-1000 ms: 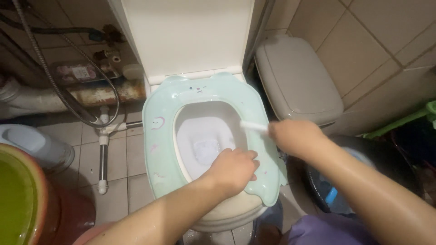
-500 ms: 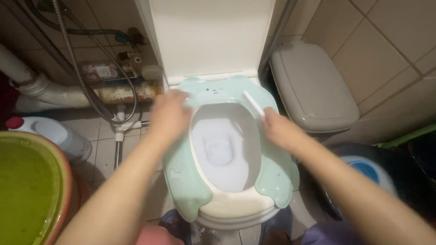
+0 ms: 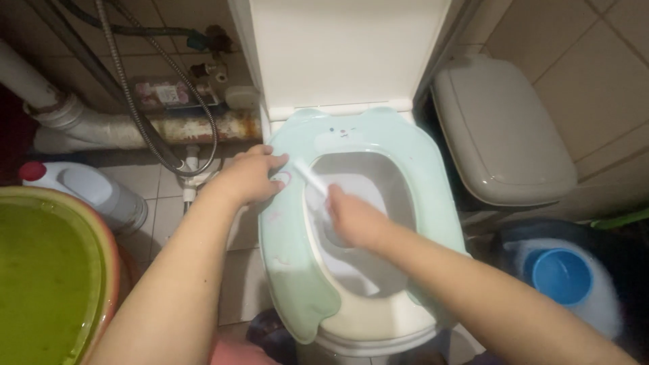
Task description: Scrubbing and rinsing a child's toilet seat insert in a bathroom.
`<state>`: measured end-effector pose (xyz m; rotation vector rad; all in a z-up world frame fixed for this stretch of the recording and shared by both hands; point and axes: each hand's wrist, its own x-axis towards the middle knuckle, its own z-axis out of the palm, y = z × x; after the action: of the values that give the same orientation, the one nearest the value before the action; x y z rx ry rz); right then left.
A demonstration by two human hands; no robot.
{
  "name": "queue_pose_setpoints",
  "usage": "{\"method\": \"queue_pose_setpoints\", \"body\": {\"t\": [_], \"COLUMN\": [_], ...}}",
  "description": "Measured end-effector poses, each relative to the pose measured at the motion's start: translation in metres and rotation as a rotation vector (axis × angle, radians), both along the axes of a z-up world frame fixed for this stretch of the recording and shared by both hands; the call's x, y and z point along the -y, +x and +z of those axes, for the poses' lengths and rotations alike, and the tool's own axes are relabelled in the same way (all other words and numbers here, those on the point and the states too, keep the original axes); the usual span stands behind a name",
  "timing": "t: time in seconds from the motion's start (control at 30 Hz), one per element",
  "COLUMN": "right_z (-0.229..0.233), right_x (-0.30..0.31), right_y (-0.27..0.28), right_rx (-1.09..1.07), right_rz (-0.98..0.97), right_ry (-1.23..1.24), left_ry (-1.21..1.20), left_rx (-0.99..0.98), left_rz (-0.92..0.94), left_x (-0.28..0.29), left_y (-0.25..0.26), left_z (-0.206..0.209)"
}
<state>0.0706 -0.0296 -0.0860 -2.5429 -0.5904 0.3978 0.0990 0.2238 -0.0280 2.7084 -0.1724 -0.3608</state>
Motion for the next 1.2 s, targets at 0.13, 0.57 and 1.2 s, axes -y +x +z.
{"method": "queue_pose_setpoints", "body": {"t": [0.13, 0.57, 1.2], "right_z": [-0.031, 0.017, 0.091], "right_x": [0.024, 0.017, 0.004], "right_y": [0.033, 0.036, -0.031], "right_rx": [0.265, -0.041, -0.013], "right_rz": [0.126, -0.110, 0.428], "right_ry": [0.004, 0.020, -0.404], "left_ry": [0.037, 0.053, -0.106], "left_rx": [-0.058, -0.068, 0.015], "left_rz": [0.009, 0.002, 0.051], "left_x": [0.002, 0.000, -0.003], "left_y": [-0.004, 0.008, 0.006], "left_z": [0.014, -0.002, -0.013]}}
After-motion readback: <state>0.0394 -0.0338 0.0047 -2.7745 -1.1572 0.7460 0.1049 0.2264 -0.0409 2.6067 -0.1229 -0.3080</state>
